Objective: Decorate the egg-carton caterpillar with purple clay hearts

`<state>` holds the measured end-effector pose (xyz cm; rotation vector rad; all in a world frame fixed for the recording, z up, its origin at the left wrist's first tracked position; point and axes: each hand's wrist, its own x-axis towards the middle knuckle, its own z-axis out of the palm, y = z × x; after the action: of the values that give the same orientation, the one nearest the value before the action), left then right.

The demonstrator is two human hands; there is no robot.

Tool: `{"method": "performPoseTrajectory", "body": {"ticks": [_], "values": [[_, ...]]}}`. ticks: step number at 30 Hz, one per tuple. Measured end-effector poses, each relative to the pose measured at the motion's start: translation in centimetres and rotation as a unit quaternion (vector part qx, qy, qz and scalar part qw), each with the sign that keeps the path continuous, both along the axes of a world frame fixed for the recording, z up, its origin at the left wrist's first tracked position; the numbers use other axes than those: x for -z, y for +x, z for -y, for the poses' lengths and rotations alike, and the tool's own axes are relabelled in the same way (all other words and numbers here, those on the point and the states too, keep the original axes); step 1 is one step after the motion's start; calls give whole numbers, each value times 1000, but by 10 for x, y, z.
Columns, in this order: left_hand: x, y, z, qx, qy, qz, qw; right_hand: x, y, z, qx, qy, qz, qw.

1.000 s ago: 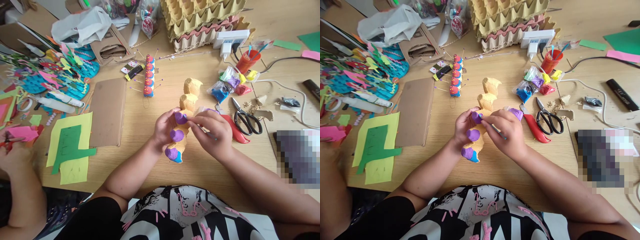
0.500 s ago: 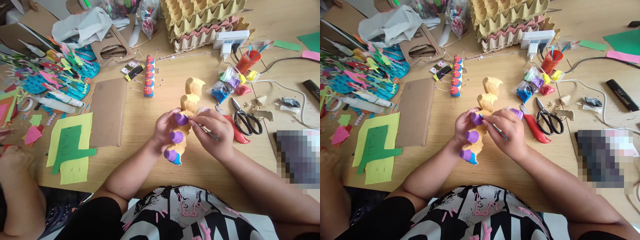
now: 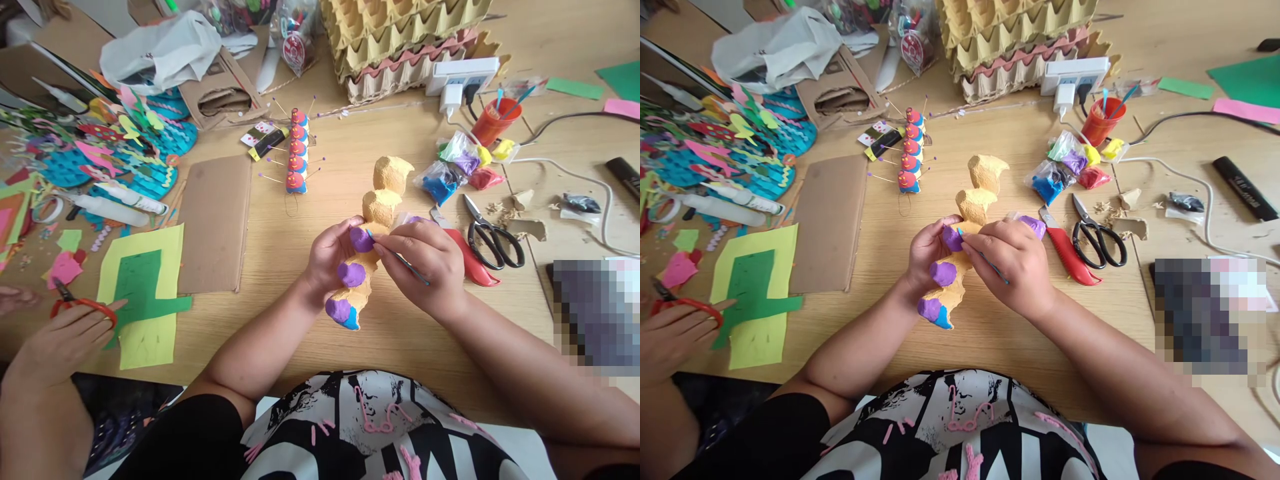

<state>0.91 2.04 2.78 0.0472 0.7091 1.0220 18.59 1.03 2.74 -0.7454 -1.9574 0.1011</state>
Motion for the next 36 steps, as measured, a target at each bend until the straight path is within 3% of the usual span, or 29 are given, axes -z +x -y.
{"method": "performPoseTrajectory", "body": {"ticks": [9,20,23,27,29,33,36], "values": [[9,-5,0,23,19,9,1000,-2,2,-3,-10,4,14,1000],[10,-3,0,25,6,-13,1000,-4,6,-5,-20,17,41,999],[9,-3,0,15,24,2,1000,-8,4,-4,-27,-55,-18,998],[7,-3,2,-1,45,-12,999,-14,1,-2,5,-177,-123,976],[10,-4,1,5,48,-24,999,-14,1,-2,9,-162,-125,979],[19,-7,0,-5,67,-23,997,-9,2,-1,-20,-55,-71,996],[16,-6,1,-2,55,-12,998,-7,4,-2,-37,4,-23,999]]}}
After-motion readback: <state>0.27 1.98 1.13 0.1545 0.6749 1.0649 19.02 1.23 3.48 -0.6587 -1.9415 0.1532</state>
